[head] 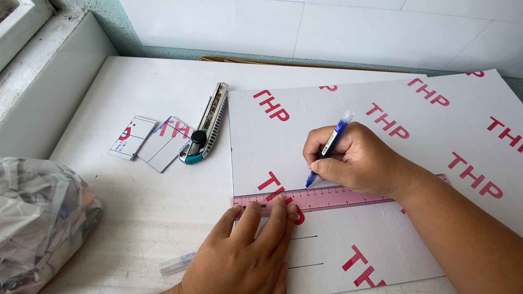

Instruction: Using a ruler and pen to mark measurement lines on a sheet of material on a cutting table.

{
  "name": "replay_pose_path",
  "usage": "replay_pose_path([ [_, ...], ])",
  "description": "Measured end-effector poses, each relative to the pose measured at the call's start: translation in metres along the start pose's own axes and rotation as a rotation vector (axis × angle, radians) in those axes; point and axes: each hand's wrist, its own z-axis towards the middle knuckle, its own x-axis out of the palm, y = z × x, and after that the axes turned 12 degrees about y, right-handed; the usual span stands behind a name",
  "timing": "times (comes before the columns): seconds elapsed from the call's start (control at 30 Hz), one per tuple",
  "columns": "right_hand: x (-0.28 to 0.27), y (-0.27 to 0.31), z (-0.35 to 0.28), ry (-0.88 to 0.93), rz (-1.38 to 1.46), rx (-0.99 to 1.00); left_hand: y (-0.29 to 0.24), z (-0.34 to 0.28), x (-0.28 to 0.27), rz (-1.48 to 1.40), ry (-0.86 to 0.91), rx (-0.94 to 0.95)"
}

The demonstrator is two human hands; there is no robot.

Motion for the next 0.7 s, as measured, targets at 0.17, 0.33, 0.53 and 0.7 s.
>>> replay_pose_path([
  [0.17,-0.001,-0.001,0.000,0.001,-0.031,-0.012,0.001,-0.003,0.003,0.035,0.032,0.018],
  [0.33,-0.001,0.000,0.000,-0.005,-0.025,0.006,0.002,-0.002,0.002,0.024,0.027,0.018],
  [0.53,-0.001,-0.002,0.001,-0.023,0.063,-0.027,0.000,-0.003,0.002,0.008,0.037,0.007],
  [0.7,-0.001,0.009,0.002,-0.247,0.326,-0.125,0.009,0.004,-0.008,-0.058,0.043,0.022],
])
